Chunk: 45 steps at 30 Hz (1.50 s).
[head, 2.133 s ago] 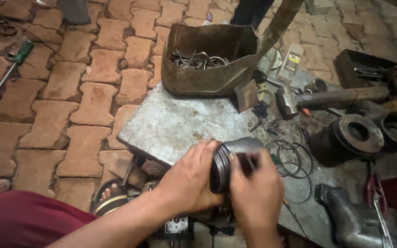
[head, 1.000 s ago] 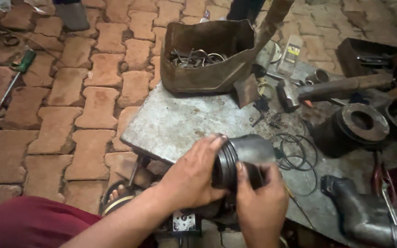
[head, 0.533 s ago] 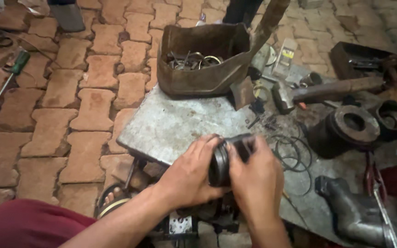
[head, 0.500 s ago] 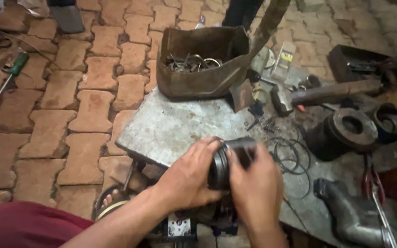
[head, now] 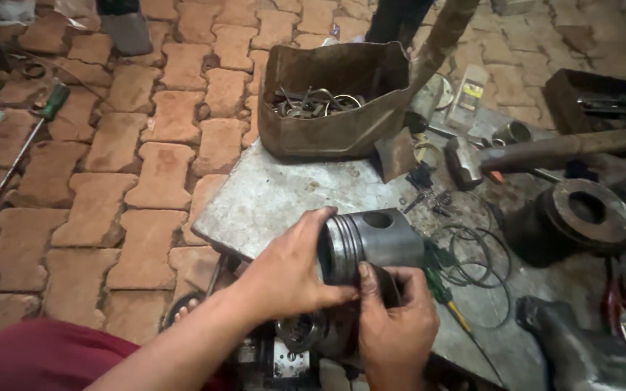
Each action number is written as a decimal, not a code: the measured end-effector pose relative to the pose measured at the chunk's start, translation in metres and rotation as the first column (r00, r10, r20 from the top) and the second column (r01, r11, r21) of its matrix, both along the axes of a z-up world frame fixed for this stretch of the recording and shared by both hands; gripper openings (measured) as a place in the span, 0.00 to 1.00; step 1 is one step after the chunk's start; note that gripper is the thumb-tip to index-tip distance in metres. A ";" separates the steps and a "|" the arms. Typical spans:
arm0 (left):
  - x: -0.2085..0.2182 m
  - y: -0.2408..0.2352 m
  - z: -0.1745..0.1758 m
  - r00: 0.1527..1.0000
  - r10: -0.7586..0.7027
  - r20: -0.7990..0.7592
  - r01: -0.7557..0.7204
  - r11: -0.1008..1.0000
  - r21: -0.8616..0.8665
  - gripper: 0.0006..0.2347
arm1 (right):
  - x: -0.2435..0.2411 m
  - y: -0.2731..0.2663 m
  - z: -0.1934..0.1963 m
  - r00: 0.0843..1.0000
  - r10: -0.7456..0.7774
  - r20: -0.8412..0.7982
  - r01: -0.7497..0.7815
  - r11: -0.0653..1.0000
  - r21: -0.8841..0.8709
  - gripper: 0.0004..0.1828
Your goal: The person wipes and cleans an engine piston with a small abrasive block, turning the piston over to reach different sides.
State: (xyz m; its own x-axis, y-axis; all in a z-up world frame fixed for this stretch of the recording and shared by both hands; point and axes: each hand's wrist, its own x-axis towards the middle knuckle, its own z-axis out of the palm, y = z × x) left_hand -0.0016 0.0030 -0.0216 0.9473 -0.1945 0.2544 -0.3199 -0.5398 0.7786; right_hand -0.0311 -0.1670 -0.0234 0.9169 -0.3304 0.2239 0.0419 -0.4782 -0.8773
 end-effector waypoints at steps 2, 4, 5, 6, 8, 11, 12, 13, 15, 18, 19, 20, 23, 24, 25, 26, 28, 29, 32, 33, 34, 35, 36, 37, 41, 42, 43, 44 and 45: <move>0.003 0.001 0.001 1.000 0.010 -0.029 -0.010 1.000 -0.004 0.47 | 0.004 0.000 -0.004 1.000 -0.013 0.002 0.013 1.000 -0.026 0.12; 0.003 0.000 0.001 0.998 0.013 -0.066 -0.014 1.000 -0.011 0.48 | 0.005 0.000 -0.006 1.000 -0.004 0.012 0.004 1.000 -0.022 0.12; 0.004 0.000 0.001 0.996 0.011 -0.087 -0.012 1.000 -0.013 0.47 | 0.006 0.000 -0.005 1.000 0.011 0.022 -0.011 1.000 -0.002 0.12; 0.005 0.001 0.002 0.994 0.009 -0.108 -0.011 1.000 -0.016 0.47 | 0.006 0.002 -0.003 0.999 0.025 0.033 -0.026 1.000 0.017 0.12; 0.007 0.001 0.001 0.992 0.015 -0.125 -0.018 0.999 -0.026 0.47 | 0.008 0.007 0.003 0.998 0.018 0.059 -0.017 1.000 -0.016 0.13; 0.008 0.003 -0.001 0.996 0.006 -0.093 -0.009 0.999 -0.034 0.46 | 0.012 0.015 0.020 0.997 0.026 0.075 -0.011 0.981 -0.191 0.14; 0.008 0.004 -0.003 0.997 -0.002 -0.072 -0.001 0.999 -0.035 0.45 | 0.015 0.016 0.027 0.997 0.031 0.077 -0.009 0.963 -0.269 0.14; 0.009 0.003 -0.004 1.000 -0.001 -0.007 0.000 1.000 -0.026 0.45 | 0.020 0.016 0.031 0.999 0.032 0.036 -0.019 0.948 -0.317 0.14; 0.007 0.002 -0.007 0.992 -0.006 0.123 0.008 1.000 -0.010 0.44 | 0.028 0.014 0.038 0.999 0.023 -0.047 -0.040 0.910 -0.412 0.15; 0.006 0.001 -0.007 0.998 -0.003 0.055 0.003 1.000 -0.014 0.43 | 0.026 0.013 0.043 0.985 0.002 -0.171 -0.053 0.954 -0.296 0.14; 0.006 0.001 -0.006 0.998 -0.007 0.062 0.009 1.000 -0.023 0.43 | 0.022 0.016 0.044 0.989 -0.034 -0.142 -0.007 0.961 -0.277 0.15; 0.005 0.000 -0.005 0.998 -0.012 0.069 0.015 0.999 -0.031 0.43 | 0.017 0.019 0.044 0.991 -0.070 -0.114 0.039 0.966 -0.256 0.16; 0.002 0.000 -0.008 0.993 0.002 0.115 0.002 0.999 -0.036 0.43 | 0.010 0.022 0.046 0.999 -0.023 -0.032 0.015 0.973 -0.229 0.15; 0.001 -0.001 -0.009 0.991 0.006 0.134 -0.001 0.999 -0.035 0.43 | 0.011 0.020 0.048 1.000 0.013 -0.004 -0.013 0.973 -0.230 0.15; 0.000 -0.003 -0.011 0.984 -0.004 0.180 0.006 1.000 -0.011 0.43 | 0.014 0.016 0.049 0.998 0.012 -0.068 -0.029 0.965 -0.262 0.15; -0.002 -0.004 -0.013 0.974 -0.015 0.225 0.013 1.000 0.013 0.43 | 0.020 0.012 0.050 0.991 0.009 -0.132 -0.048 0.955 -0.293 0.15; -0.003 -0.004 -0.015 0.967 -0.022 0.253 0.016 1.000 0.025 0.43 | 0.029 0.009 0.052 0.980 0.012 -0.198 -0.081 0.935 -0.346 0.15; -0.003 -0.005 -0.015 0.972 -0.013 0.237 0.011 1.000 0.012 0.44 | 0.032 0.008 0.053 0.979 0.023 -0.201 -0.098 0.923 -0.371 0.15; -0.001 -0.006 -0.012 0.969 -0.011 0.248 0.009 1.000 0.009 0.43 | 0.023 0.013 0.052 0.994 -0.018 -0.106 -0.021 0.935 -0.354 0.16; -0.001 -0.006 -0.011 0.965 -0.012 0.262 0.008 1.000 0.017 0.43 | 0.017 0.016 0.052 0.997 -0.043 -0.058 0.021 0.945 -0.327 0.16; -0.001 -0.005 -0.011 0.971 -0.015 0.240 0.008 1.000 0.027 0.43 | 0.011 0.019 0.052 0.998 -0.043 -0.034 0.031 0.956 -0.292 0.16; -0.002 -0.006 -0.011 0.977 -0.020 0.212 0.012 0.999 0.036 0.43 | 0.006 0.020 0.052 0.999 -0.047 -0.017 0.041 0.965 -0.258 0.16; -0.003 -0.006 -0.011 0.983 -0.025 0.183 0.017 0.999 0.044 0.43 | 0.004 0.021 0.052 0.999 -0.051 0.000 0.050 0.973 -0.223 0.16; -0.004 -0.004 -0.012 0.977 -0.036 0.211 0.022 0.998 0.067 0.43 | 0.004 0.021 0.052 0.997 -0.055 -0.049 0.040 0.964 -0.263 0.16; -0.007 -0.003 -0.012 0.942 -0.092 0.322 0.054 0.991 0.123 0.45 | 0.030 0.012 0.058 0.974 -0.038 -0.223 -0.064 0.899 -0.433 0.15; -0.007 -0.003 -0.010 0.929 -0.103 0.355 0.059 0.989 0.132 0.46 | 0.034 0.011 0.059 0.966 -0.021 -0.258 -0.107 0.876 -0.471 0.15; -0.007 -0.003 -0.009 0.936 -0.094 0.340 0.061 0.992 0.107 0.46 | 0.035 0.011 0.058 0.974 -0.012 -0.225 -0.096 0.881 -0.464 0.15; -0.006 -0.003 -0.008 0.942 -0.085 0.325 0.062 0.995 0.082 0.45 | 0.034 0.011 0.057 0.982 -0.003 -0.191 -0.086 0.886 -0.455 0.15; -0.007 -0.004 -0.008 0.949 -0.080 0.305 0.066 0.996 0.057 0.44 | 0.028 0.011 0.053 0.987 0.003 -0.162 -0.076 0.892 -0.446 0.16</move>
State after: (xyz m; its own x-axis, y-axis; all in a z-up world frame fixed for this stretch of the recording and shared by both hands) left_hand -0.0086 -0.0011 -0.0298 0.8080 -0.2783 0.5193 -0.5789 -0.5388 0.6120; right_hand -0.0027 -0.1556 0.0298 0.9620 -0.1903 0.1958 -0.0476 -0.8231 -0.5659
